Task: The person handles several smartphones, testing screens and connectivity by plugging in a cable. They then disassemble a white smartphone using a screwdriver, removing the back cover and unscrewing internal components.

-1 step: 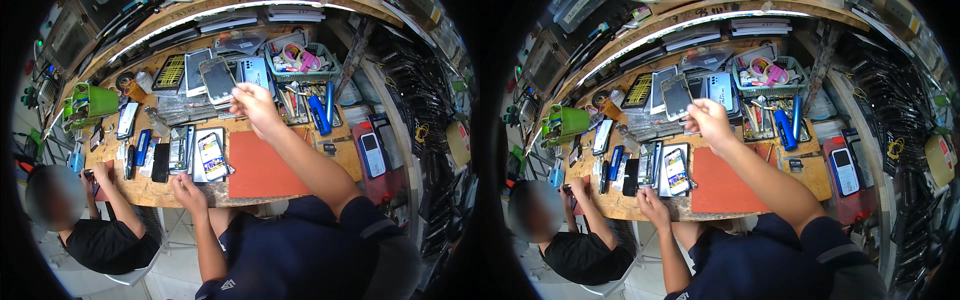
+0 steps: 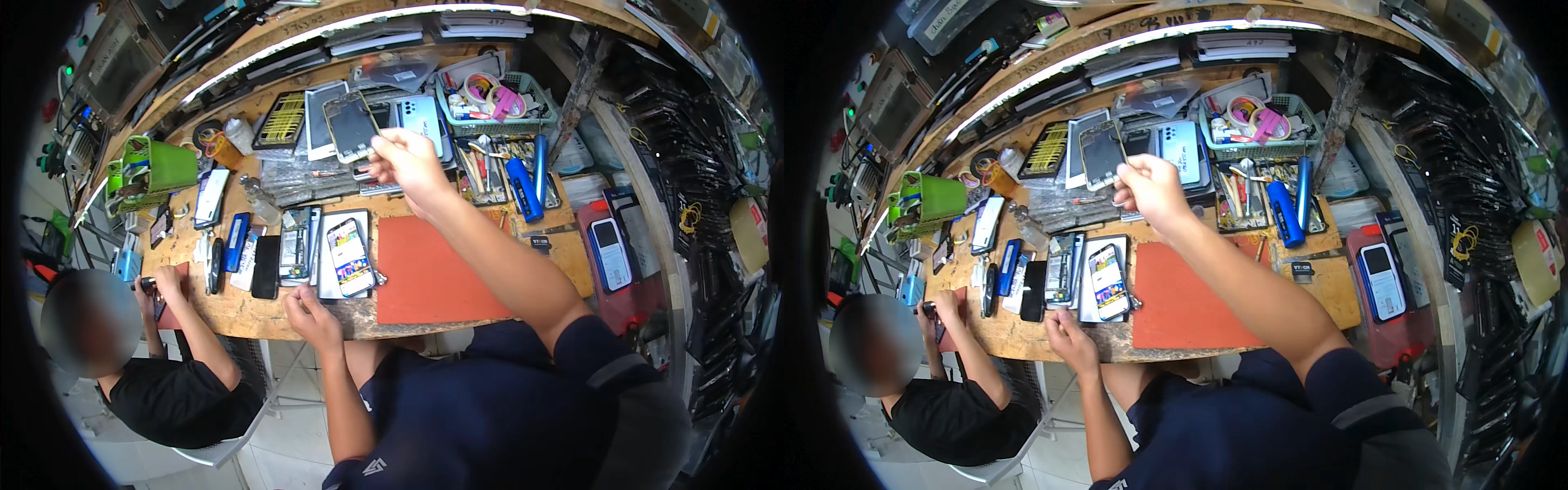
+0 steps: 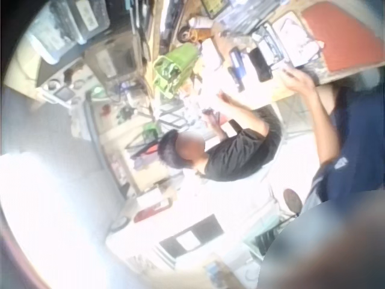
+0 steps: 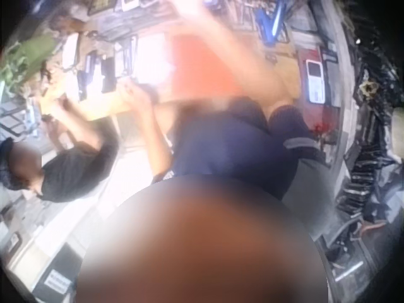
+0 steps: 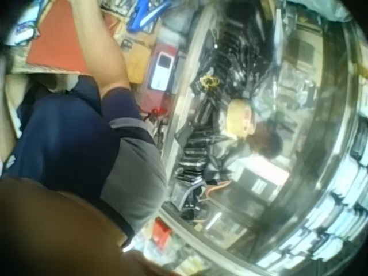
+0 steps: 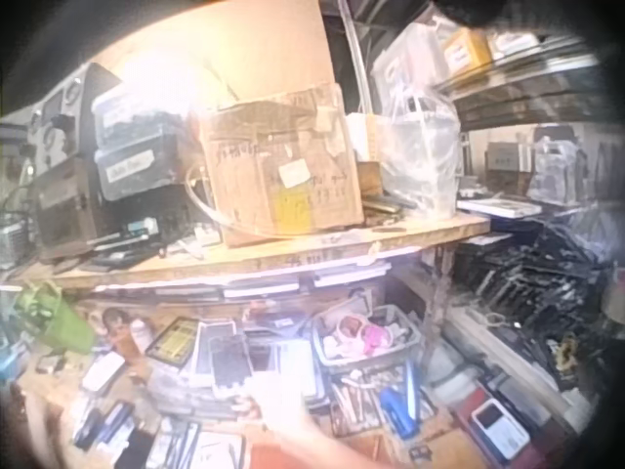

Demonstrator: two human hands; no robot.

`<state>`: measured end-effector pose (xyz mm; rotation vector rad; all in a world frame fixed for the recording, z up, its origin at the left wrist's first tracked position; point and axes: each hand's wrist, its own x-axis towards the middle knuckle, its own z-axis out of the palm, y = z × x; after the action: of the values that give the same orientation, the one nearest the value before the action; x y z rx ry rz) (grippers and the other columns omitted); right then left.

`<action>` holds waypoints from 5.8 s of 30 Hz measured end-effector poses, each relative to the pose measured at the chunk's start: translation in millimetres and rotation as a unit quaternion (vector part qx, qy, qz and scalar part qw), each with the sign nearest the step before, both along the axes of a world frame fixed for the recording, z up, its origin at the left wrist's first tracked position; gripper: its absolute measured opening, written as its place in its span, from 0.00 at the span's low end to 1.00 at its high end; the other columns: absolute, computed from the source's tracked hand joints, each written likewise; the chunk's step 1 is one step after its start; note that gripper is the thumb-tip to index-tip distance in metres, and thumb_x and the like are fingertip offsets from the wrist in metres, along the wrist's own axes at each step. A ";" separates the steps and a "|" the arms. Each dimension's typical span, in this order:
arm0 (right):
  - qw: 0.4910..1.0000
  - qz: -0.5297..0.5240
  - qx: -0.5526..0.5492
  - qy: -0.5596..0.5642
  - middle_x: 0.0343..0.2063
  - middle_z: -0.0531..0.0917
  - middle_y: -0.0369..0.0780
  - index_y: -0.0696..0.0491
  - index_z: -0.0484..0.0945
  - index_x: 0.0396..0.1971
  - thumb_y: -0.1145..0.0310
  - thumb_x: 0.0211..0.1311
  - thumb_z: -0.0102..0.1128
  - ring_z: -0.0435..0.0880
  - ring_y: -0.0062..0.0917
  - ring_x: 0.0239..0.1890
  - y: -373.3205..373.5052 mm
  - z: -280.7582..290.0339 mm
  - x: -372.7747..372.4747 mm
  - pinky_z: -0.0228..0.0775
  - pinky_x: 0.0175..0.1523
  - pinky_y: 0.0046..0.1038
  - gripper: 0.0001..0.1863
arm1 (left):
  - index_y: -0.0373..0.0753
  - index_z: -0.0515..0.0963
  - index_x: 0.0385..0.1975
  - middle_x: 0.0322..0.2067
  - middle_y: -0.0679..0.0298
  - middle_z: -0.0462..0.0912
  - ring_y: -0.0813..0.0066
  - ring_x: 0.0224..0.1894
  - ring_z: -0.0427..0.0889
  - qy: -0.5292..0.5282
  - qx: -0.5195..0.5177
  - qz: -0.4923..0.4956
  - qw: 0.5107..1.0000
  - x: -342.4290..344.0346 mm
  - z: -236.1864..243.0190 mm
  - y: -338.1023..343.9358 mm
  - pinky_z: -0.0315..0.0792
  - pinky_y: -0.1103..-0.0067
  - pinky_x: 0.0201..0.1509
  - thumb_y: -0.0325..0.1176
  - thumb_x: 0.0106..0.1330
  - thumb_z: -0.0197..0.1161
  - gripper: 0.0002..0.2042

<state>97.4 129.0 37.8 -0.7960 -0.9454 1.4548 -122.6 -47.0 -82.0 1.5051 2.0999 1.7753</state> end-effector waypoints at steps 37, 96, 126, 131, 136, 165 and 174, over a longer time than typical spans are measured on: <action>0.994 -0.043 -0.085 -0.050 0.32 0.86 0.36 0.55 0.81 0.37 0.69 0.73 0.65 0.85 0.20 0.31 27.6 -42.4 82.4 0.80 0.36 0.26 0.06 | 0.32 0.74 0.31 0.29 0.67 0.74 0.80 0.32 0.69 -0.192 0.025 -0.071 0.978 -7.6 -7.1 6.2 0.66 0.79 0.37 0.33 0.83 0.50 0.16; 0.716 -0.007 0.301 -0.630 0.39 0.77 0.44 0.55 0.80 0.41 0.70 0.53 0.71 0.78 0.40 0.41 -173.7 -81.6 81.0 0.72 0.46 0.42 0.15 | 0.35 0.76 0.32 0.37 0.50 0.74 0.48 0.45 0.74 -0.020 -0.368 0.219 0.904 -72.0 -169.1 -241.6 0.68 0.59 0.52 0.30 0.64 0.61 0.05; 0.607 0.072 -0.201 -0.766 0.63 0.73 0.55 0.61 0.57 0.70 0.52 0.46 0.82 0.77 0.50 0.64 -84.2 -42.2 -137.7 0.79 0.62 0.45 0.56 | 0.35 0.82 0.46 0.35 0.62 0.84 0.75 0.32 0.81 -0.471 -0.373 0.286 0.746 -305.2 64.1 -426.2 0.75 0.78 0.33 0.37 0.75 0.59 0.12; 0.609 0.089 -0.209 -0.760 0.60 0.76 0.54 0.62 0.62 0.67 0.53 0.44 0.82 0.80 0.45 0.62 -86.1 -33.5 -112.3 0.79 0.62 0.42 0.53 | 0.36 0.77 0.37 0.27 0.62 0.81 0.72 0.23 0.79 -0.518 -0.418 0.424 0.615 -282.8 73.4 -536.4 0.70 0.77 0.22 0.35 0.73 0.57 0.08; 0.649 0.092 -0.185 -0.732 0.54 0.81 0.56 0.64 0.79 0.52 0.54 0.43 0.82 0.84 0.49 0.56 -95.7 -22.4 -86.1 0.79 0.60 0.46 0.39 | 0.33 0.80 0.41 0.26 0.59 0.84 0.65 0.27 0.82 -0.531 -0.370 0.390 0.655 -195.2 56.0 -526.0 0.75 0.70 0.29 0.37 0.73 0.59 0.12; 0.448 0.836 0.232 -0.215 0.55 0.78 0.50 0.61 0.73 0.66 0.64 0.50 0.81 0.81 0.39 0.58 -504.3 193.3 -508.6 0.74 0.63 0.36 0.43 | 0.48 0.47 0.80 0.58 0.40 0.81 0.52 0.61 0.83 -0.598 0.395 0.184 0.673 -263.1 251.9 -493.7 0.78 0.60 0.65 0.40 0.79 0.52 0.33; 0.302 0.849 0.407 -0.149 0.44 0.83 0.46 0.62 0.81 0.54 0.71 0.62 0.73 0.85 0.33 0.47 -664.2 177.0 -593.9 0.77 0.55 0.32 0.21 | 0.47 0.71 0.60 0.39 0.56 0.82 0.60 0.38 0.86 -0.501 0.588 0.534 0.343 -191.0 239.4 -670.7 0.84 0.66 0.42 0.46 0.69 0.68 0.24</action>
<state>-496.5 -535.2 214.8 1.4734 -2.8868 1.7830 -313.6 -717.6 157.4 -1.7859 0.5695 3.1237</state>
